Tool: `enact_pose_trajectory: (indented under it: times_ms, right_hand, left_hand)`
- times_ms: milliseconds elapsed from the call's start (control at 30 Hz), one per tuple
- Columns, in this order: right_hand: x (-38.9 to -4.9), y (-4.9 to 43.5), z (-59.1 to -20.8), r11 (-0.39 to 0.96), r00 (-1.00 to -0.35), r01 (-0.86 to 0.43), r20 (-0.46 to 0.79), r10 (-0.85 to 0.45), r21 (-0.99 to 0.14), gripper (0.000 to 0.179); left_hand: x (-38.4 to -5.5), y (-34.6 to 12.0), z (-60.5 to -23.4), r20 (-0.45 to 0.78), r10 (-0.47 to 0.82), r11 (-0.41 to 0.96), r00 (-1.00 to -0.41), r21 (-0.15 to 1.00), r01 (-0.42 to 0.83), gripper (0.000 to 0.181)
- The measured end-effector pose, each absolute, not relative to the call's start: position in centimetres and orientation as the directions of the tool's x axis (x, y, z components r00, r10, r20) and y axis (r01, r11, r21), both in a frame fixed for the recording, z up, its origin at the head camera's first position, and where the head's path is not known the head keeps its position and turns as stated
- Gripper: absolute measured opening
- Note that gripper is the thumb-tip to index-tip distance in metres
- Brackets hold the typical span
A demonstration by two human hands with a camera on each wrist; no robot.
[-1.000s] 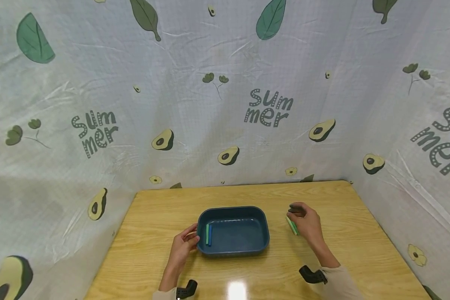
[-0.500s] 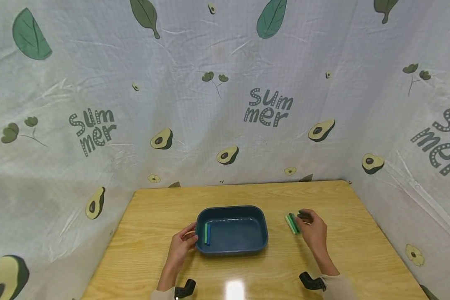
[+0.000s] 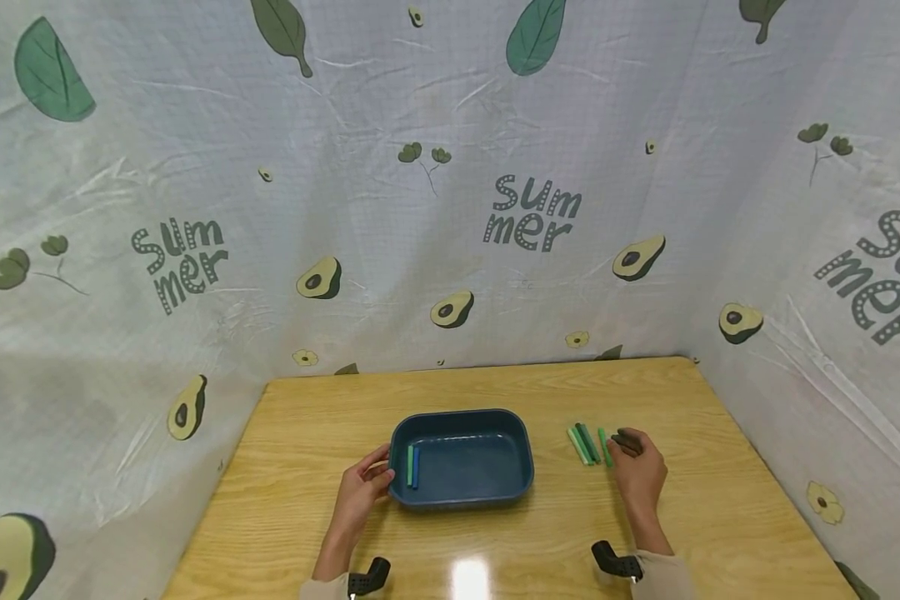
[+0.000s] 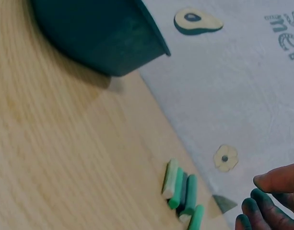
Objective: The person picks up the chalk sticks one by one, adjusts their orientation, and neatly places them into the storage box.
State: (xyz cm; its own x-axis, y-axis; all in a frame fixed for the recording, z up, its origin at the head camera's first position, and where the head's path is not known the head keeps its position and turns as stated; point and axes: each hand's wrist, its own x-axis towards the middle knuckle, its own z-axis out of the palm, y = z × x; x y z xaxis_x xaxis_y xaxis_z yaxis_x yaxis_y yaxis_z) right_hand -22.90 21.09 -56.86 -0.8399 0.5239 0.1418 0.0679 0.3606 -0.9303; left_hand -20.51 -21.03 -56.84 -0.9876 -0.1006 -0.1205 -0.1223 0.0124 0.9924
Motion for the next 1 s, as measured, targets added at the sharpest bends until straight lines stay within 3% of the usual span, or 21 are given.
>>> enact_pose_trajectory:
  times_ms: [1000]
  right_hand:
    - [-24.0, 21.4, -60.6, 0.374, -0.778, 0.149, 0.125, 0.616, -0.915, 0.035]
  left_hand:
    - [-20.4, -20.9, -56.8, -0.117, -0.093, -0.015, -0.989, 0.993, -0.116, 0.049]
